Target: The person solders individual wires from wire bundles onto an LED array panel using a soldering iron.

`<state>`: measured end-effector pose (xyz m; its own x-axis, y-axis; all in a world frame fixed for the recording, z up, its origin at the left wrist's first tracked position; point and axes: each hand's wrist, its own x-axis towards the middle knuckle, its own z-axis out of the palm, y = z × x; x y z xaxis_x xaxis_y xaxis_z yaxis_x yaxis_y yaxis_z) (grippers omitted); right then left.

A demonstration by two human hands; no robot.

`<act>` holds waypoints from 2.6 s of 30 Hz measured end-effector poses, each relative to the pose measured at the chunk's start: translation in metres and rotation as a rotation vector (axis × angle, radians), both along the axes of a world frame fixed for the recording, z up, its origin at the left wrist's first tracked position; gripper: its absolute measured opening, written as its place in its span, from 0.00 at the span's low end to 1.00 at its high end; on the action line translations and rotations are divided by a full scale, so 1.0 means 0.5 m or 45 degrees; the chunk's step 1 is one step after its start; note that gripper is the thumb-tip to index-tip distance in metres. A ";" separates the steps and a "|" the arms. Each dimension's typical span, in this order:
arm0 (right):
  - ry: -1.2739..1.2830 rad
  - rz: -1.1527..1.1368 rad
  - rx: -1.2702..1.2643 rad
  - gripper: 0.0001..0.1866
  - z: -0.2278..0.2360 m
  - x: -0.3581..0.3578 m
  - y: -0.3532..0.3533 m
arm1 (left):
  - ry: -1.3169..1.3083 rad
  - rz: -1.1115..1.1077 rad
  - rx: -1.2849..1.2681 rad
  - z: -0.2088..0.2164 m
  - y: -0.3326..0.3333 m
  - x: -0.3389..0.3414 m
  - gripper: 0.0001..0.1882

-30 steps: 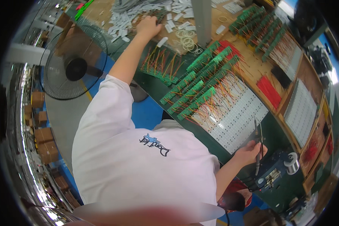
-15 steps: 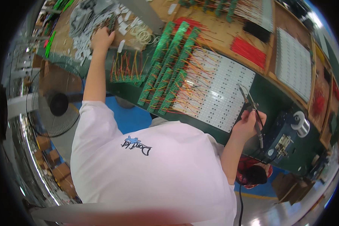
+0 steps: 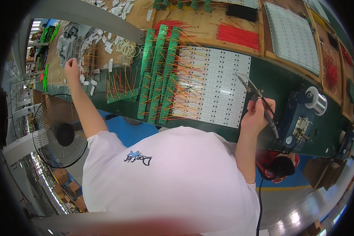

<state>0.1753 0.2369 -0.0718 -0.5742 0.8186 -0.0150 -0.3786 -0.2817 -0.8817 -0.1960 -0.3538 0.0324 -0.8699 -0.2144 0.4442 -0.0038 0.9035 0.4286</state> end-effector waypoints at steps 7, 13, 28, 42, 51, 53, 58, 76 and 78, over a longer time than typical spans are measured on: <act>0.064 -0.030 -0.057 0.03 -0.004 0.001 0.008 | 0.186 -0.433 0.147 0.183 0.198 0.288 0.13; 0.105 -0.037 -0.175 0.03 0.015 0.013 0.027 | 0.352 -1.642 0.077 0.142 0.533 0.336 0.14; 0.066 -0.172 0.086 0.04 0.048 0.002 0.129 | -0.414 -2.030 0.281 -0.062 0.687 0.197 0.14; 0.029 -0.108 0.248 0.05 0.093 -0.057 0.146 | -0.242 -1.699 -0.390 -0.016 0.754 0.212 0.08; 0.033 -0.146 0.221 0.02 0.052 -0.115 0.168 | -0.629 -0.969 -0.511 -0.029 0.755 0.257 0.15; 0.027 -0.100 0.161 0.02 0.046 -0.106 0.169 | -0.501 -1.020 -0.466 -0.037 0.756 0.266 0.14; 0.023 -0.124 0.118 0.03 0.049 -0.096 0.173 | -0.487 -1.135 -0.004 -0.029 0.756 0.258 0.13; -0.031 -0.149 0.115 0.03 0.058 -0.093 0.167 | -0.109 -1.372 -0.570 -0.035 0.800 0.211 0.06; -0.034 -0.145 0.117 0.03 0.058 -0.090 0.169 | -0.066 -1.335 -0.629 -0.033 0.809 0.216 0.07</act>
<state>0.1303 0.3213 -0.0427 -0.4779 0.8771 0.0489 -0.3797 -0.1561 -0.9118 -0.0879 0.0505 0.0159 -0.5374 0.8092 0.2374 0.8386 0.5424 0.0498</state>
